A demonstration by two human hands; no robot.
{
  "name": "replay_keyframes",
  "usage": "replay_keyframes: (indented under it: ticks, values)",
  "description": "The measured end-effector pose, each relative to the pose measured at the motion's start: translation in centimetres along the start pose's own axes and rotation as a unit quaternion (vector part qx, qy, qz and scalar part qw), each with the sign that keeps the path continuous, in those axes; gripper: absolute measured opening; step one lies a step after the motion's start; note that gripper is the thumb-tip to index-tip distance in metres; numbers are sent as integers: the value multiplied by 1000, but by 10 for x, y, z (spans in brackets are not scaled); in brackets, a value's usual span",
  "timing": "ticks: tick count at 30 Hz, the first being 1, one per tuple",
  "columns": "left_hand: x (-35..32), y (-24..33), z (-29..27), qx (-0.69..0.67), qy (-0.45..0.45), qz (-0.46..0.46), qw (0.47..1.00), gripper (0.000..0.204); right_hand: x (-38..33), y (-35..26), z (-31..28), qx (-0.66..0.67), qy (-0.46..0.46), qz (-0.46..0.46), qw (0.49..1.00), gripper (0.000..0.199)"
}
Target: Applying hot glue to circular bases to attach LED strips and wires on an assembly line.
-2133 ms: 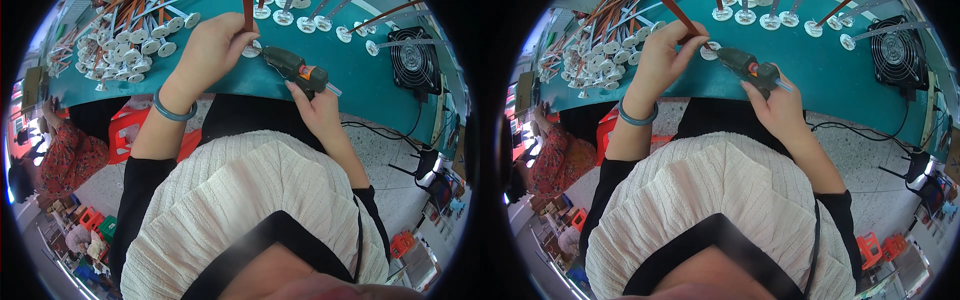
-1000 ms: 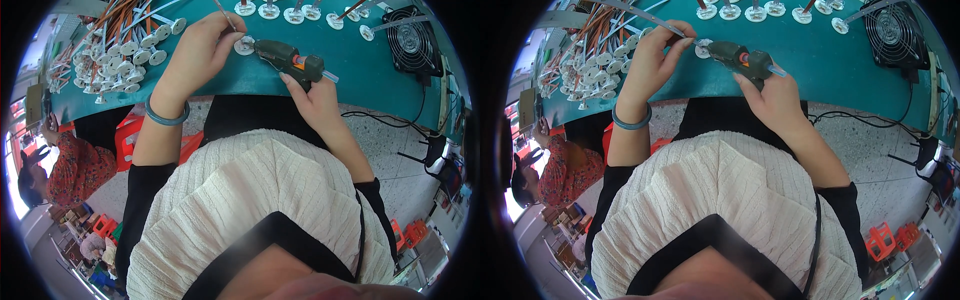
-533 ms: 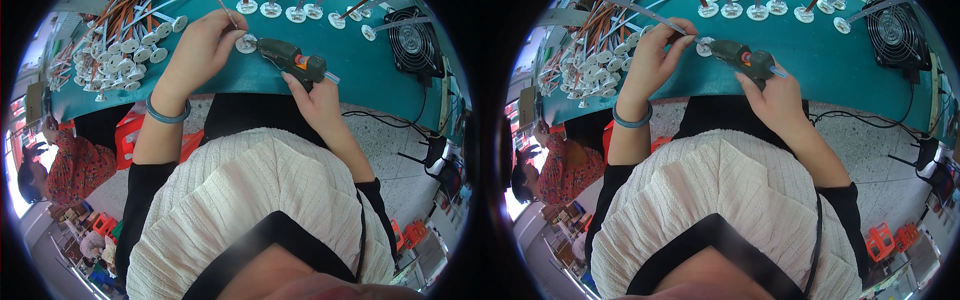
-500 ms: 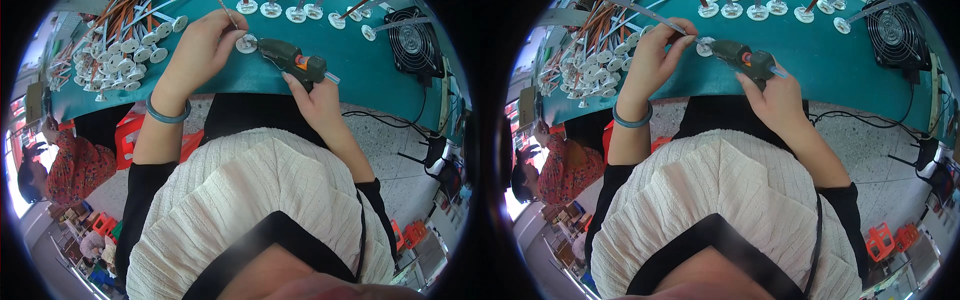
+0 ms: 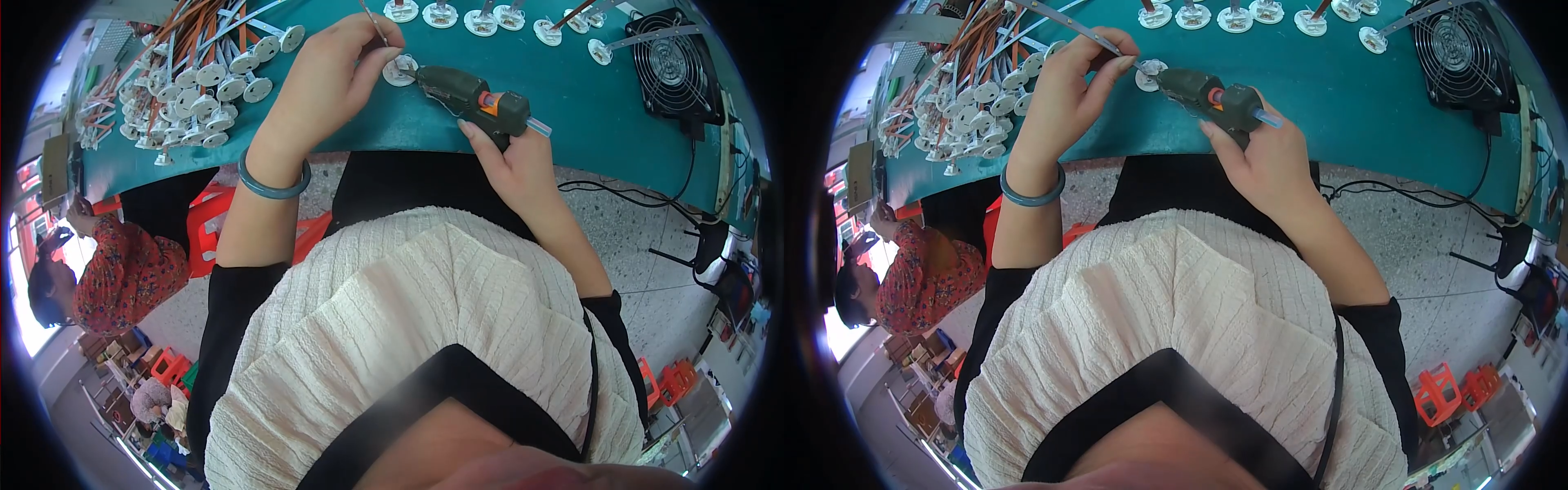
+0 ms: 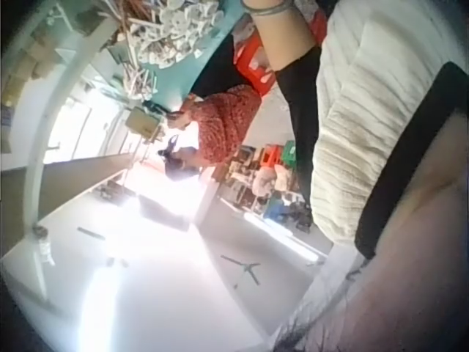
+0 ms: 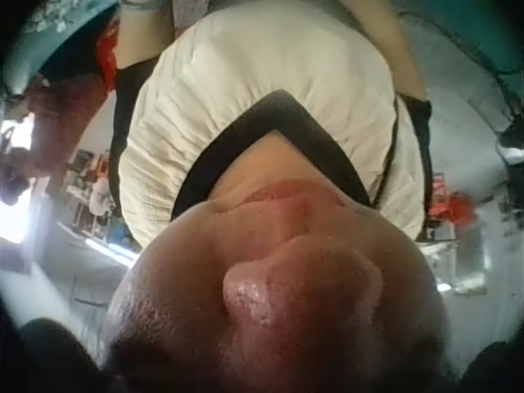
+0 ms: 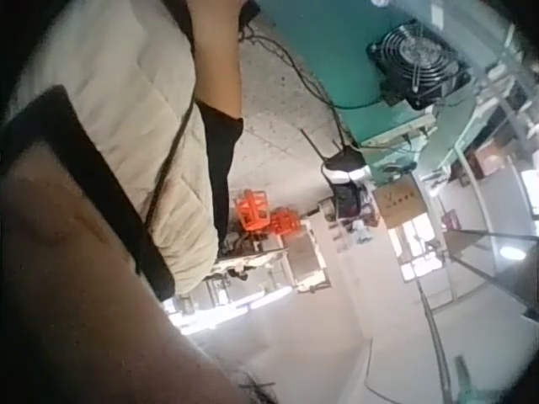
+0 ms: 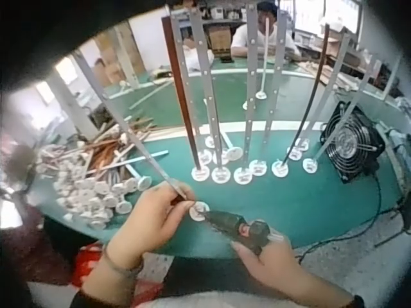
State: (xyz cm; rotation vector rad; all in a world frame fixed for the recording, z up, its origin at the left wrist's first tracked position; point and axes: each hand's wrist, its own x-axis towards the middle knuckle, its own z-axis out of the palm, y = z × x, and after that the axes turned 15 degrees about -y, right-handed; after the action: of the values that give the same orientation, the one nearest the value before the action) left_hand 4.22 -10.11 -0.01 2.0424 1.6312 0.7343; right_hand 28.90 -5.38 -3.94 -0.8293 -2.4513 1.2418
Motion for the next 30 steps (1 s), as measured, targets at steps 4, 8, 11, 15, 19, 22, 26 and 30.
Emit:
replay_keyframes:
  ticks: [4,8,11,15,19,22,26,30]
  values:
    - [2,4,-2,5,-1,-5,1000,12,1,1,-3,22,7,6,1000,26]
    - [-1,5,-3,2,12,-2,1000,10,5,6,-10,80,-16,-14,997,25]
    - [-4,-1,-8,-33,19,-14,999,11,3,13,-22,280,-54,33,958,24]
    - [10,-34,-31,-37,68,-47,996,16,-1,6,-35,475,-20,83,876,24]
    - [45,-43,-54,0,136,-43,990,13,-3,15,-32,492,-3,77,867,24]
    - [69,-69,-58,71,135,-32,988,13,-2,16,-30,506,3,71,860,24]
    - [88,-106,-52,68,102,-24,992,17,-1,19,-30,532,18,47,845,22]
    - [94,-83,-54,92,111,-63,988,11,-2,23,-32,537,22,48,842,22]
